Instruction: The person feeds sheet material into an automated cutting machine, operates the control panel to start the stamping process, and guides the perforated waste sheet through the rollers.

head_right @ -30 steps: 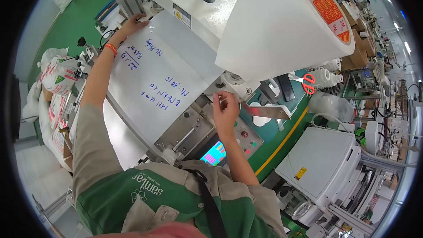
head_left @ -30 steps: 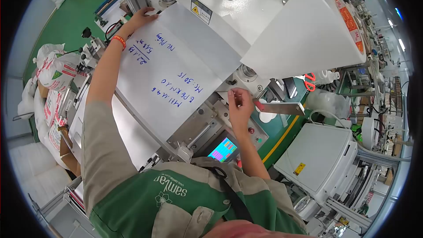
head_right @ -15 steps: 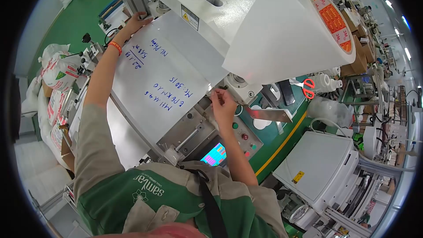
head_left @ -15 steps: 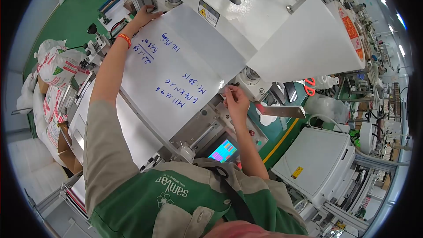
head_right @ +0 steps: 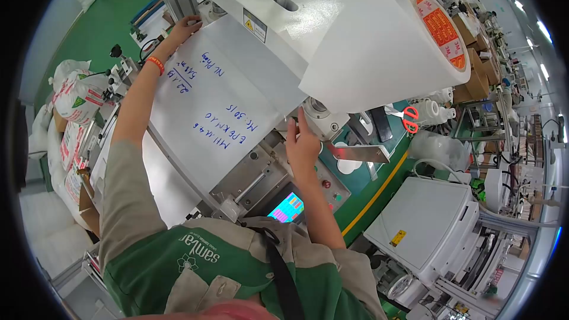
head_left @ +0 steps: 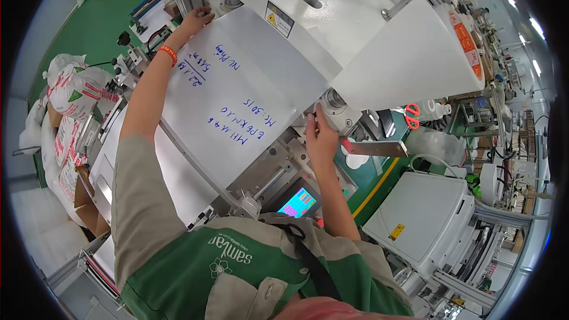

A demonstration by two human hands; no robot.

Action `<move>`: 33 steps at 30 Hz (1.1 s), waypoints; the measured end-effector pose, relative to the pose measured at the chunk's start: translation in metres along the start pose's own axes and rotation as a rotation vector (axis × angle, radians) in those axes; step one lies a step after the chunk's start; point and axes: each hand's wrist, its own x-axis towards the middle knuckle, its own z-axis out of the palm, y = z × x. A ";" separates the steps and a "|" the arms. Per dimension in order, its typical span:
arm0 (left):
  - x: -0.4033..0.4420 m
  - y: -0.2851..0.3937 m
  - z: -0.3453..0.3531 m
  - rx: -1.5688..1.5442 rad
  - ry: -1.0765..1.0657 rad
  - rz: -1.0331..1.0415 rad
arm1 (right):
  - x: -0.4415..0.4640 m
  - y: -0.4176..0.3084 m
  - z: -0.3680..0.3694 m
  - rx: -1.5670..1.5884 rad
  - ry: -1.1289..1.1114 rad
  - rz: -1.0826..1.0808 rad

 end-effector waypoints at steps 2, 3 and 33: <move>0.005 -0.006 0.002 0.091 0.051 0.087 | -0.010 0.002 -0.005 0.269 -0.018 0.019; -0.009 0.011 0.000 0.103 0.016 0.010 | -0.016 0.003 0.000 0.458 -0.051 0.092; -0.033 0.035 -0.017 -0.032 -0.230 -0.145 | 0.005 0.013 0.038 1.108 -0.409 0.678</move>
